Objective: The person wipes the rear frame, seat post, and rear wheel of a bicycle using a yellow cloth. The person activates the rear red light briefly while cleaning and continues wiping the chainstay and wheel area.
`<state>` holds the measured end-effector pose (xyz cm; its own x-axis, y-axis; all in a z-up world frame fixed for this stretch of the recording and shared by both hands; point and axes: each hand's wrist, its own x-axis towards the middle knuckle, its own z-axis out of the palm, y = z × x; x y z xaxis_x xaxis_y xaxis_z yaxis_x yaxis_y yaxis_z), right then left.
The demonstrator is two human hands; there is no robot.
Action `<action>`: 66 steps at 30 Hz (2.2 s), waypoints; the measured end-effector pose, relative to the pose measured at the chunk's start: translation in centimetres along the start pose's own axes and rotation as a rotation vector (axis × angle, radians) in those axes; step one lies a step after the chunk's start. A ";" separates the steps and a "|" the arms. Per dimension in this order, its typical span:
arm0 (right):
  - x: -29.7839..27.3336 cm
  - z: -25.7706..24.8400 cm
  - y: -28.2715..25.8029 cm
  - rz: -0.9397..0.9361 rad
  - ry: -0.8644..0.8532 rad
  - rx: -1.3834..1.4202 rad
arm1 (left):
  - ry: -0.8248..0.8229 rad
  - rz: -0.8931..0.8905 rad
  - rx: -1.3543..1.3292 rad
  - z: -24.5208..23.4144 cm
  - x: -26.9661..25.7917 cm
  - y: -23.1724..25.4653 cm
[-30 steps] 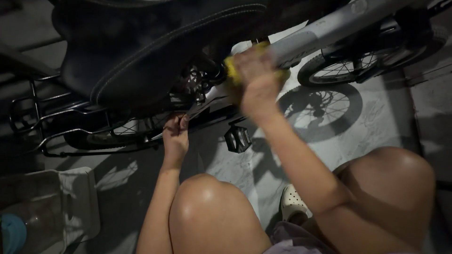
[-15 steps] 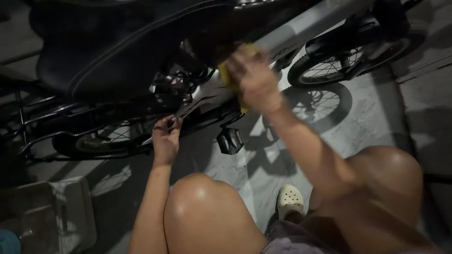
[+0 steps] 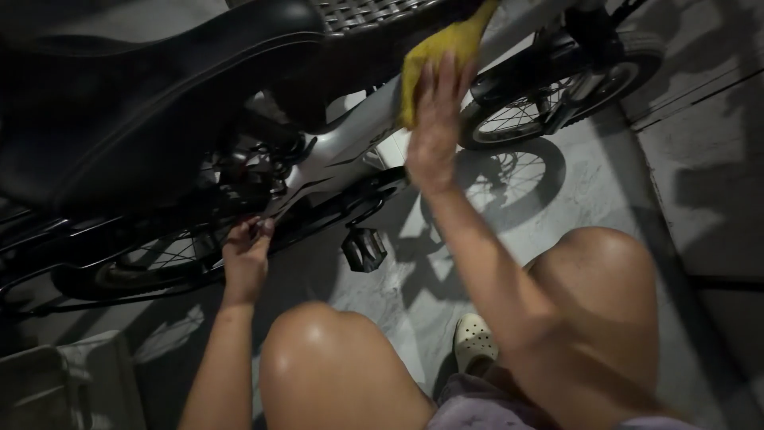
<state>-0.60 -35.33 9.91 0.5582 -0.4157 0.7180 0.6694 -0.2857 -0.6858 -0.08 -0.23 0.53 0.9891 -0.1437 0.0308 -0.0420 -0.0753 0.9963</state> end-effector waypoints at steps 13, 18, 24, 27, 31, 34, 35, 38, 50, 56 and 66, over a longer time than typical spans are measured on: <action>3.1 -12.3 9.6 0.398 -0.006 -0.028 | -0.137 0.375 1.280 0.9 -0.1 6.9; -6.1 -8.5 10.3 0.669 0.027 -0.102 | -0.077 0.010 1.032 11.6 -0.4 20.1; -9.5 0.8 3.7 1.061 0.133 0.124 | -0.021 0.498 0.887 25.2 8.9 21.0; -9.1 2.3 3.2 1.218 0.201 0.296 | -0.040 0.345 0.879 25.6 9.9 19.3; -5.1 -0.3 5.4 1.137 0.376 0.655 | 0.007 0.410 0.878 25.5 9.7 19.0; 0.8 -4.8 5.4 0.956 0.476 0.880 | 0.018 0.442 0.852 25.5 9.4 18.7; 3.1 -6.4 4.8 0.899 0.508 0.862 | 0.024 0.455 0.844 25.5 9.4 18.5; 10.2 -11.1 2.4 0.741 0.429 0.611 | 0.003 0.446 0.864 25.3 9.6 18.4; 13.7 -10.6 1.7 0.205 0.615 -0.437 | 0.002 0.577 0.762 24.8 9.8 18.5; 14.6 -18.0 3.7 0.086 0.374 -0.693 | 0.001 0.586 0.764 24.7 9.4 18.6; 9.9 -25.7 3.4 0.020 0.714 -0.064 | -0.008 0.539 0.798 25.0 9.7 17.9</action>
<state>-5.41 -62.66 11.66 0.0985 -0.8784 0.4677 0.6204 -0.3132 -0.7191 5.25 -27.65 16.68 0.8080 -0.3622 0.4647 -0.5770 -0.6458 0.5000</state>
